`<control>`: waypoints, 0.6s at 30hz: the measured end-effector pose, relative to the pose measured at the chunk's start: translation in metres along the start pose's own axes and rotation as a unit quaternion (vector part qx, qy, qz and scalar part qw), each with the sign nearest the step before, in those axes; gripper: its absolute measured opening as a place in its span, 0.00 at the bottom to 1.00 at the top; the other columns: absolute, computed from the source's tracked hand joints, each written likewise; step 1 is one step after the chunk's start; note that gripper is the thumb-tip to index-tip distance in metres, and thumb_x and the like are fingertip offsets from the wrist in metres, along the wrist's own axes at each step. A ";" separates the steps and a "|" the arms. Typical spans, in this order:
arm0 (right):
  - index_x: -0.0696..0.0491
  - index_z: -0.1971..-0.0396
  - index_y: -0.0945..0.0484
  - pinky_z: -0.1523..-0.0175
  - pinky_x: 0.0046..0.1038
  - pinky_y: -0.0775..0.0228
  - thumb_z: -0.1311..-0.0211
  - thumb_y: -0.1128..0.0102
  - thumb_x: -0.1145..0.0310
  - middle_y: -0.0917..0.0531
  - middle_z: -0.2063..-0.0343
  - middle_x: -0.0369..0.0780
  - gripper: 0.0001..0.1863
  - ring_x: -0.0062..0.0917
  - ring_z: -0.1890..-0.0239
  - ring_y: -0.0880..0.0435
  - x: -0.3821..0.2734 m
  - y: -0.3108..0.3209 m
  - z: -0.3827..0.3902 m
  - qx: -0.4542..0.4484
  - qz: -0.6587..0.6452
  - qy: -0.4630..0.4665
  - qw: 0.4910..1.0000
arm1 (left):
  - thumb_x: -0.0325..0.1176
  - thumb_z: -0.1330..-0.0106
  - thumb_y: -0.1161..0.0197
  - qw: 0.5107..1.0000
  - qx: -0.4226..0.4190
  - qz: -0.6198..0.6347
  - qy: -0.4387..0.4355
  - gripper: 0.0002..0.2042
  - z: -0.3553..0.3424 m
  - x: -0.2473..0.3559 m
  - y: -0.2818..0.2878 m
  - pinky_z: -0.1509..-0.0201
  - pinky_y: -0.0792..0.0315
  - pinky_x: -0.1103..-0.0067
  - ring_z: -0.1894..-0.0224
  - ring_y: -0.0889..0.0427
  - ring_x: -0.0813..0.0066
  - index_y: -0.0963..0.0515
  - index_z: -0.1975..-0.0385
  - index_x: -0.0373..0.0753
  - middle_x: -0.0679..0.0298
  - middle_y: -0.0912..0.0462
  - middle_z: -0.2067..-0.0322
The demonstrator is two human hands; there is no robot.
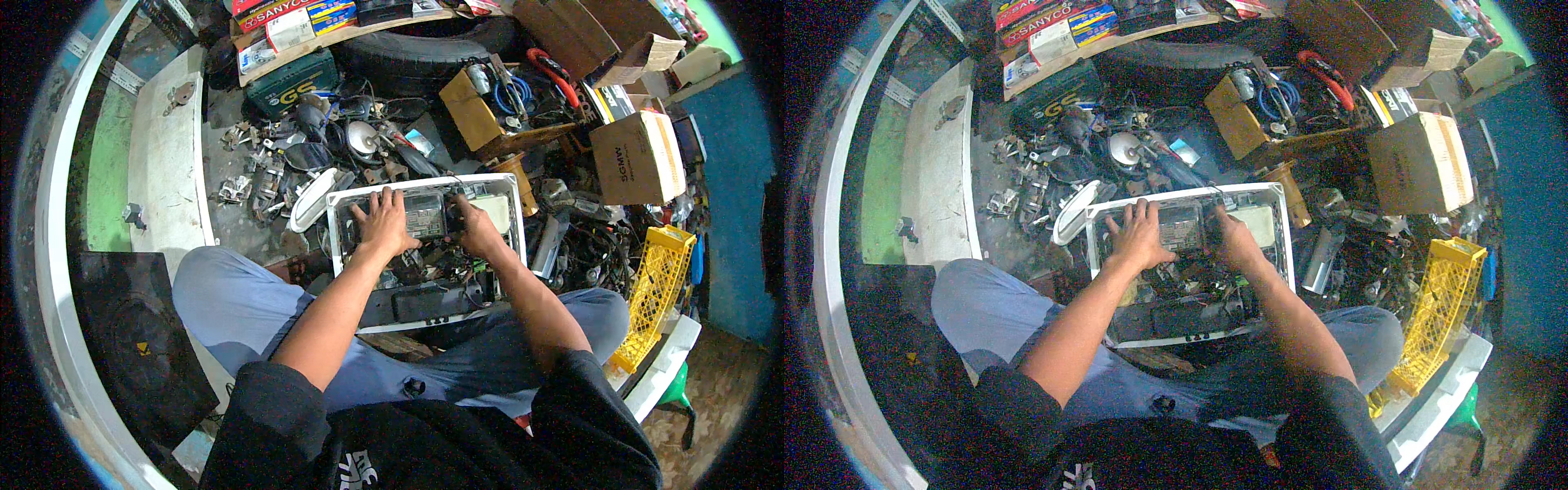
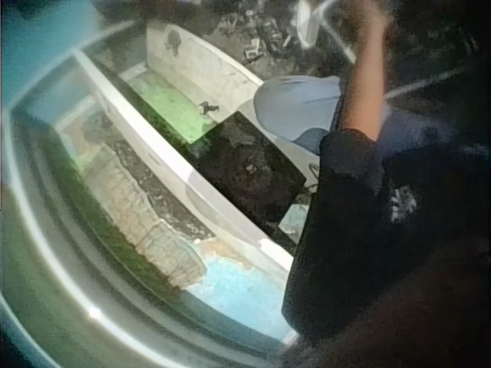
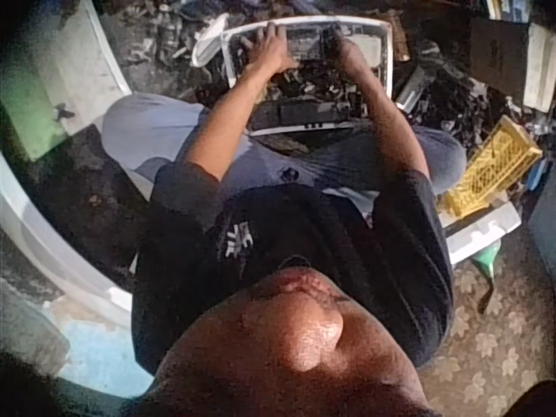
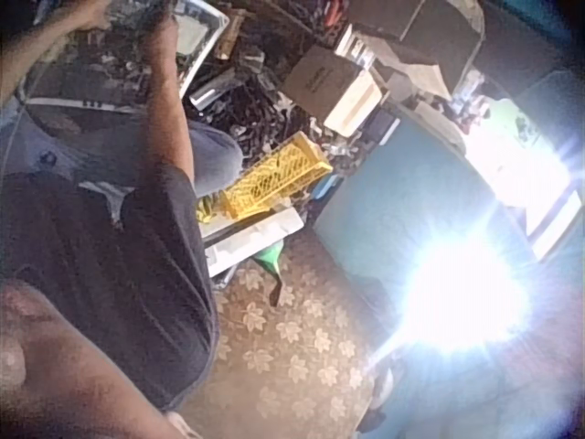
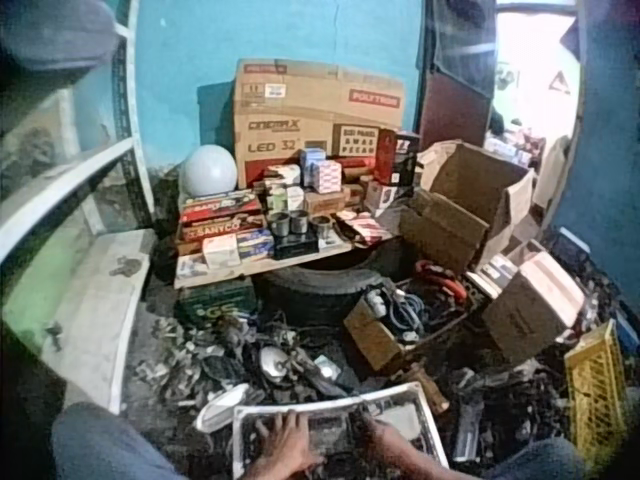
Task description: The person sits on the floor in a cluttered workshop and works on the internal components of a disassembled white appliance. They handle various wires, connectors, and mechanical parts, moving them around within the chassis and occasionally placing them into a yellow crate. The person also handles a black cylindrical component and a white plastic part, seemingly organizing or inspecting the internal assembly.
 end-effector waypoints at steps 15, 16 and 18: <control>0.45 0.29 0.41 0.53 0.49 0.22 0.51 0.29 0.70 0.15 0.59 0.56 0.46 0.54 0.57 0.16 0.003 -0.007 -0.010 -0.115 0.218 -0.138 0.959 | 0.52 0.60 0.17 1.000 -0.009 0.009 0.014 0.60 0.003 -0.012 -0.001 0.29 0.56 0.32 0.24 0.47 0.54 0.48 0.27 0.42 0.51 0.42 0.27; 0.45 0.29 0.42 0.54 0.49 0.22 0.49 0.33 0.71 0.15 0.60 0.56 0.44 0.53 0.57 0.15 -0.001 -0.006 -0.009 -0.115 0.225 -0.149 0.956 | 0.52 0.60 0.17 1.000 -0.010 0.009 0.015 0.60 0.003 -0.013 -0.001 0.29 0.56 0.32 0.24 0.47 0.54 0.49 0.27 0.42 0.51 0.42 0.27; 0.44 0.30 0.40 0.56 0.48 0.21 0.44 0.38 0.71 0.15 0.61 0.54 0.39 0.51 0.58 0.14 -0.001 -0.008 -0.005 -0.100 0.253 -0.148 0.951 | 0.53 0.60 0.17 1.000 -0.011 0.009 0.012 0.60 0.002 -0.011 0.000 0.29 0.57 0.33 0.23 0.47 0.54 0.49 0.26 0.42 0.51 0.43 0.26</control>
Point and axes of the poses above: each hand's wrist, its own z-axis away from the middle knuckle, its own y-axis out of the back of the hand, x = y × z, the point moved 9 cm from there along -z, towards the middle knuckle
